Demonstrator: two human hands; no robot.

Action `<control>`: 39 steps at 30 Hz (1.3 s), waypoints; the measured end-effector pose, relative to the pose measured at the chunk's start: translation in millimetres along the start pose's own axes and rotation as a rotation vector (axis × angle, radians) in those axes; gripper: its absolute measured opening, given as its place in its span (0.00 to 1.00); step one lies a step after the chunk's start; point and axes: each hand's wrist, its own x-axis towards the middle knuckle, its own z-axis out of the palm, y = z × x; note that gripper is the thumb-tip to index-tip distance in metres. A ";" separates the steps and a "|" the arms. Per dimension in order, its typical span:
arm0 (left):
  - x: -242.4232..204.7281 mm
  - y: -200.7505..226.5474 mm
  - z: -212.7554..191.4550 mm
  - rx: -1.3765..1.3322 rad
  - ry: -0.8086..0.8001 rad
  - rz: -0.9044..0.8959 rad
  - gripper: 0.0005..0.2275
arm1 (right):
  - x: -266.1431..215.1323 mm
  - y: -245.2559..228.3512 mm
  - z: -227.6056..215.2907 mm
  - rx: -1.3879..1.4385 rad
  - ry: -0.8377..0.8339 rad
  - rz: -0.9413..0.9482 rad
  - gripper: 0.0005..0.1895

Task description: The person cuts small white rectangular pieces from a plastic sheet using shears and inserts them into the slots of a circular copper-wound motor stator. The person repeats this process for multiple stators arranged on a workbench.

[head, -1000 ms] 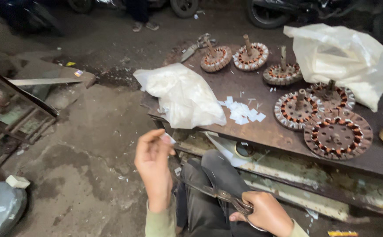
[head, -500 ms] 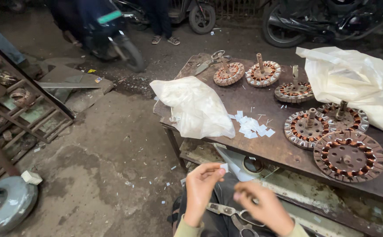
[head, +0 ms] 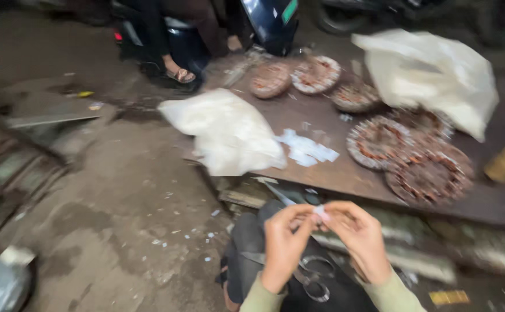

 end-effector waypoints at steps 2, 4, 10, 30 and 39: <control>-5.9 0.3 4.8 0.061 -0.021 0.023 0.06 | -10.3 -3.6 -8.8 0.032 0.031 0.043 0.12; -4.5 2.4 5.5 0.025 -0.059 -0.017 0.07 | -12.3 -10.2 -10.6 0.035 0.056 0.088 0.13; -3.2 -3.6 30.8 0.064 -0.129 -0.053 0.07 | -25.3 -34.1 -19.0 0.094 0.076 0.025 0.09; 66.4 -39.6 54.6 -0.222 -0.753 -0.449 0.07 | -34.8 -76.3 -48.6 -0.551 0.136 -0.292 0.11; 126.1 7.6 100.0 0.318 -0.730 0.216 0.04 | 6.2 -109.7 -72.0 -0.810 0.412 -0.511 0.06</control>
